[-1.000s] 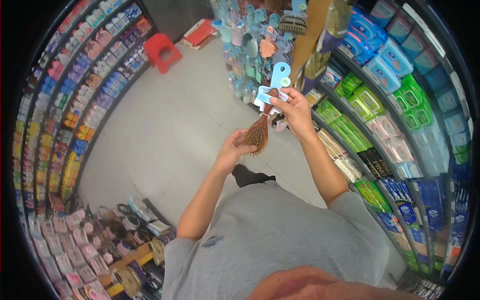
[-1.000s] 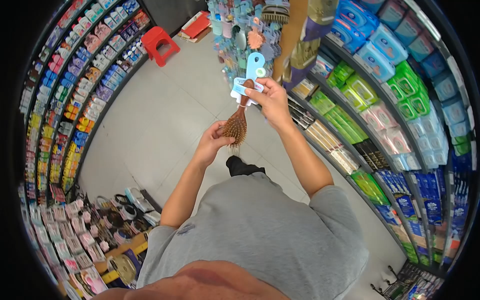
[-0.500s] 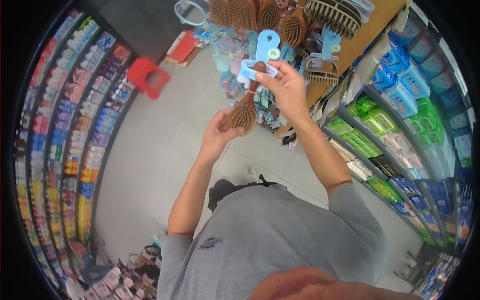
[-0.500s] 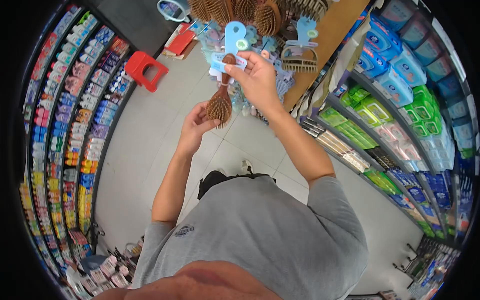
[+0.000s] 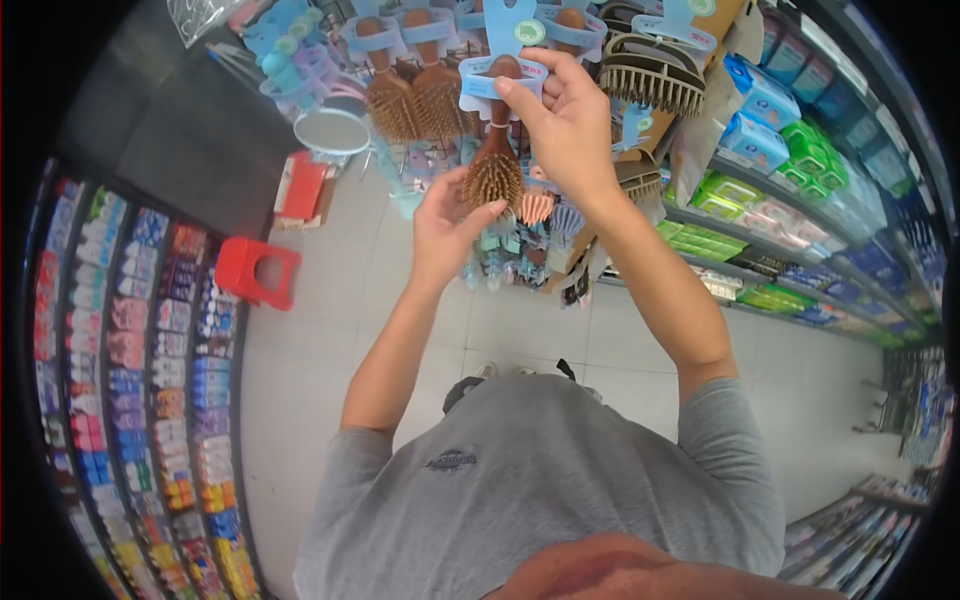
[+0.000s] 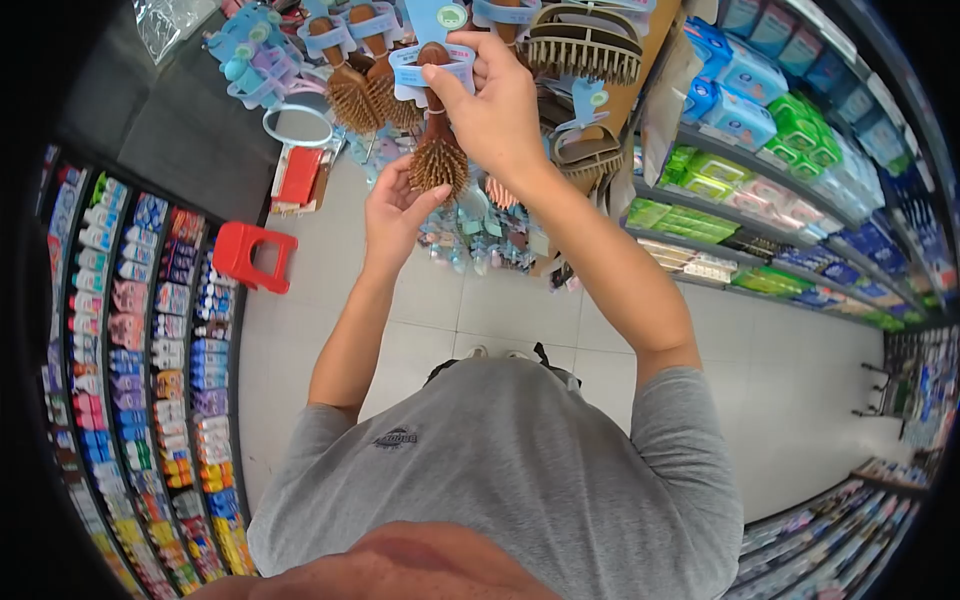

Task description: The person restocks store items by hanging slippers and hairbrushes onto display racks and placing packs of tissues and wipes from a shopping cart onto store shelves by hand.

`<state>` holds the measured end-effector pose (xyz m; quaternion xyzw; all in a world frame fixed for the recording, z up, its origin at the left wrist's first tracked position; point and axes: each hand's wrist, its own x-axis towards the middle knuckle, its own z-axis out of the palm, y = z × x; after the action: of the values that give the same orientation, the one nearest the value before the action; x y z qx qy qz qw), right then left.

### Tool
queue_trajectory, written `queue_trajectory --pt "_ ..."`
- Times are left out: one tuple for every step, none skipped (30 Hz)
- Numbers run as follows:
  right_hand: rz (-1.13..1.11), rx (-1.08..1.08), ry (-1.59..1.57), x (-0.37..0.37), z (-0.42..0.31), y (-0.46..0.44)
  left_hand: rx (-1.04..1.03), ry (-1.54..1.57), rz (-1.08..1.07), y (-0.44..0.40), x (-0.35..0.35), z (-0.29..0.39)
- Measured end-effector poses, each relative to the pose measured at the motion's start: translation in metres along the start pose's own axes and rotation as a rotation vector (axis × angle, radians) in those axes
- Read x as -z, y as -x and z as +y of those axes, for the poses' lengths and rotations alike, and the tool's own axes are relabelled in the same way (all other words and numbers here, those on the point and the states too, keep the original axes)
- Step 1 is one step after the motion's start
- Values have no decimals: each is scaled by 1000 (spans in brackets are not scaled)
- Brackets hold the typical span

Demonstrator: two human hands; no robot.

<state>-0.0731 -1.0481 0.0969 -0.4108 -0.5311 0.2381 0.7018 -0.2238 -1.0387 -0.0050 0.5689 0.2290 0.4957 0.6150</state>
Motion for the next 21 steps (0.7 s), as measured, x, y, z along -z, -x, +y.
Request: queue_trajectory --pt "0 13 2 -3 -5 -1 -55 -18 -14 -5 3 1" --pt "-1 66 -27 -6 -9 -1 -108 -35 -26 -9 7 3" --pt "14 73 -18 -8 -13 -2 -108 -31 -44 -11 9 5" --pt "25 128 -20 -11 -17 -3 -161 -59 -58 -14 10 11" --pt "36 182 -21 -14 -20 -4 -214 -87 -71 -17 12 16" --pt "48 185 -11 -17 -23 -6 -211 -81 -86 -20 13 21" --pt "50 192 7 -20 -26 -9 -226 -81 -104 -23 15 26" --pt "51 198 23 -23 -30 -13 -240 -81 -120 -26 17 30" --pt "52 203 37 -26 -34 -16 -234 -79 -131 -28 19 32" --pt "25 128 -94 -31 -41 -20 -211 -59 -142 -29 20 33" --pt "31 132 -92 -32 -40 -21 -191 -39 -152 -31 22 34" --pt "13 113 -120 -33 -38 -23 -194 -48 -163 -32 26 33" --pt "-6 95 -149 -33 -37 -24 -196 -49 -169 -30 29 31" --pt "12 80 -117 -34 -34 -25 -188 -48 -169 -30 31 29" --pt "16 88 -115 -33 -30 -25 -181 -46 -169 -30 32 28" --pt "52 106 34 -31 -23 -23 -173 -68 -166 -28 34 28" --pt "89 119 182 -30 -17 -20 -168 -68 -170 -26 36 26" --pt "82 135 199 -29 -12 -21 -143 -59 -175 -27 36 24" --pt "90 142 200 -28 -9 -23 -123 -50 -184 -30 36 22" --pt "80 127 200 -28 -7 -25 -126 -53 -195 -32 36 22" --pt "69 110 200 -26 -5 -27 -102 -120 -154 -34 34 20"
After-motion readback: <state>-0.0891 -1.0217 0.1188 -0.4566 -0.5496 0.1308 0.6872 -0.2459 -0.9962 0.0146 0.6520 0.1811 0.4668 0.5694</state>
